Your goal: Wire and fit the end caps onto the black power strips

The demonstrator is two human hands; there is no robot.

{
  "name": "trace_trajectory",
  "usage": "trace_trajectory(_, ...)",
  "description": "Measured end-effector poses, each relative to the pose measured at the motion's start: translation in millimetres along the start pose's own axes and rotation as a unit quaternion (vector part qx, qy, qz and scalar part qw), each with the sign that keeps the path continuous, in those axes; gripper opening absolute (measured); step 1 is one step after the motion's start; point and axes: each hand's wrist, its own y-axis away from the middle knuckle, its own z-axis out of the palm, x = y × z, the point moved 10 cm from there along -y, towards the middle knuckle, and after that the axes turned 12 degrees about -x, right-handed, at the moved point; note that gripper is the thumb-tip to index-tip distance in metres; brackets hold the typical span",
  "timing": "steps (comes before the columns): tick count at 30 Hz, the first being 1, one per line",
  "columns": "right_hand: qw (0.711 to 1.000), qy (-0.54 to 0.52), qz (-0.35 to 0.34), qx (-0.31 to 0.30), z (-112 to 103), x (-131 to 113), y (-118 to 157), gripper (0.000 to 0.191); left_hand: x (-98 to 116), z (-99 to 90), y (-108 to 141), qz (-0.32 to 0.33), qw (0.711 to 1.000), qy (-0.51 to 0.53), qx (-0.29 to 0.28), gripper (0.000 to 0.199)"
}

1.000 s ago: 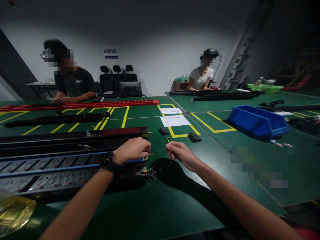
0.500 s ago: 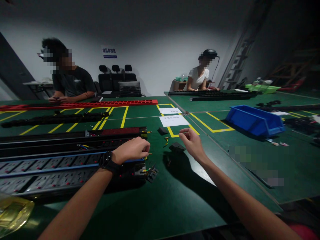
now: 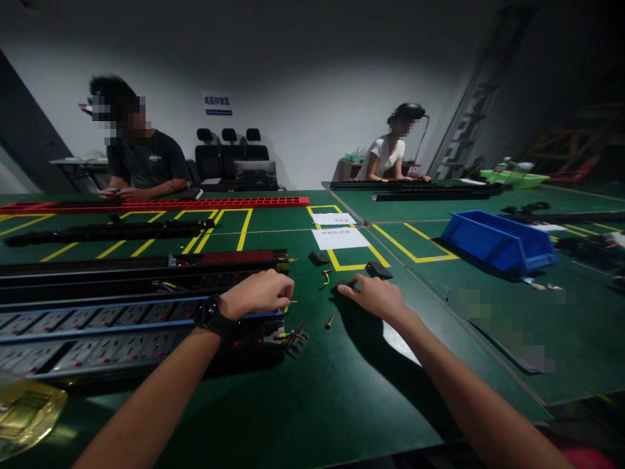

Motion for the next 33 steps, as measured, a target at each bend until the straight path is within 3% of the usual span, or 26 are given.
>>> trace_trajectory(5, 1.0, -0.009, -0.015, 0.007, 0, -1, -1, 0.061, -1, 0.6, 0, -0.002, 1.0, -0.001, 0.0, 0.011)
trace_trajectory(9, 0.99, -0.104, -0.091, 0.011, 8, -2, -8, 0.056, 0, 0.3, 0, -0.006, 1.0, 0.0, -0.007, 0.012)
trace_trajectory(15, 0.95, -0.239, -0.201, 0.027, 5, -11, -14, 0.058, 0, -0.2, 0, -0.004, 1.0, 0.005, -0.006, 0.012)
trace_trajectory(21, 0.935, -0.219, -0.245, 0.132, -11, -33, 4, 0.037, -2, 1.2, 0, -0.005, 1.0, 0.001, 0.0, 0.011)
trace_trajectory(26, 0.91, -0.219, -0.32, 0.145, -7, -62, 24, 0.021, -2, 1.1, 0, -0.011, 1.0, 0.001, 0.006, 0.009)
trace_trajectory(33, 0.911, -0.204, -0.321, 0.159, 1, -80, 36, 0.008, 0, 0.7, 1, -0.007, 1.0, 0.002, 0.005, 0.009)
